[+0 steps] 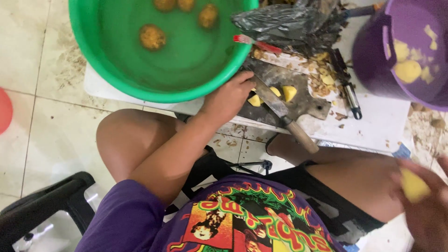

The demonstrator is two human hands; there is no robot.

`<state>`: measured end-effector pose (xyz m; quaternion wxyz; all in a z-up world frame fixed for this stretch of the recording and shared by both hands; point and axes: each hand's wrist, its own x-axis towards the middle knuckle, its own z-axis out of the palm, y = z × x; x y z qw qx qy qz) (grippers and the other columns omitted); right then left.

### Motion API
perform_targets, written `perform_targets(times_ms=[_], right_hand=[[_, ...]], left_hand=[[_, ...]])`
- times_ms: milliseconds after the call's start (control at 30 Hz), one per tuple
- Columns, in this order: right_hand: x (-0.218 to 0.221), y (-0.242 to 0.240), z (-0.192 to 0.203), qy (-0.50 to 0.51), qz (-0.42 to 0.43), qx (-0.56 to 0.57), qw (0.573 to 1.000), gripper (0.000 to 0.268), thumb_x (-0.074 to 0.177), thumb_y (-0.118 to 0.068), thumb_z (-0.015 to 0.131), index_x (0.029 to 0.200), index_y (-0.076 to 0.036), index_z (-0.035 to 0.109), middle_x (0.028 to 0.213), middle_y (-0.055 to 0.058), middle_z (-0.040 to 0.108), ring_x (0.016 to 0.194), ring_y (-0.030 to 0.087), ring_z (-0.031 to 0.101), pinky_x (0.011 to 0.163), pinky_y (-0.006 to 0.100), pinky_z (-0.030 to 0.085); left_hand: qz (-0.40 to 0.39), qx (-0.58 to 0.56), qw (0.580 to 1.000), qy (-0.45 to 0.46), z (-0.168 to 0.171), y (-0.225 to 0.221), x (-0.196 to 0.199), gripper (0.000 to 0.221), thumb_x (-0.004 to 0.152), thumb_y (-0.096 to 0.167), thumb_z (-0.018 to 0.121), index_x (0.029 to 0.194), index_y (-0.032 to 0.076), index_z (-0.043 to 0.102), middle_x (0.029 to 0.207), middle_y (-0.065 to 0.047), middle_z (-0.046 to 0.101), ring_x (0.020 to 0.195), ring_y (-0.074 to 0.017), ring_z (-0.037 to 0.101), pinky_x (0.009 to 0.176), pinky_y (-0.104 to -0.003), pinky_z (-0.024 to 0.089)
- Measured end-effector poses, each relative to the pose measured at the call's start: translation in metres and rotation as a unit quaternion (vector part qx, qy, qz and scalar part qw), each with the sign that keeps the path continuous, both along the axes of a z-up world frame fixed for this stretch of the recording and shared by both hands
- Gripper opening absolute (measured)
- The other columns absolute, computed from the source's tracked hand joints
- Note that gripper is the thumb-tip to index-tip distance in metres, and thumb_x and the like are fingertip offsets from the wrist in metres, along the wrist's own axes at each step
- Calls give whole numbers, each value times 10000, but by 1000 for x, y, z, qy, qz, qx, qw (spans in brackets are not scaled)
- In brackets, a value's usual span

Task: Slicing peeled potatoes into smaller pieces on a wooden cutting board using a knife

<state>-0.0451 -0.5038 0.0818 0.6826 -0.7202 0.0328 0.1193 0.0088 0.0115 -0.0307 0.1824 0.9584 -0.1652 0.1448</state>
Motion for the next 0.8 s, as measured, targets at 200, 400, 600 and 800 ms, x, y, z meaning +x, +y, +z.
perform_targets(times_ms=[200, 400, 600, 800], right_hand=[[32, 122, 26, 58, -47, 244, 967, 655, 921, -423, 684, 1534, -207, 602, 1428, 339, 595, 1161, 499, 633, 788, 456, 590], [57, 186, -5, 67, -70, 51, 994, 610, 797, 17, 469, 1369, -193, 500, 1286, 199, 678, 1004, 368, 697, 693, 380, 558], [73, 235, -48, -122, 132, -91, 979, 591, 863, 206, 495, 1411, -7, 428, 1350, 335, 529, 1115, 462, 670, 804, 482, 626], [109, 277, -50, -332, 176, -375, 847, 455, 848, -26, 683, 1289, -135, 658, 1081, 57, 747, 1021, 313, 722, 841, 476, 594]], left_hand=[[11, 16, 1000, -16, -6, -1, 2, 320, 868, 56, 648, 1149, 129, 781, 1392, -7, 640, 1036, -233, 702, 905, -435, 547], [19, 21, 999, -25, -11, 1, 3, 322, 879, 33, 672, 1161, 142, 784, 1405, 14, 625, 994, -213, 709, 818, -430, 568], [-24, -23, 999, -1, -2, 9, 5, 265, 957, 93, 614, 1184, 146, 740, 1359, -6, 608, 1042, -202, 674, 899, -378, 513], [-103, -99, 989, 41, 12, 20, 8, 211, 1067, 167, 541, 1240, 143, 660, 1296, -31, 569, 1157, -159, 617, 1045, -281, 429]])
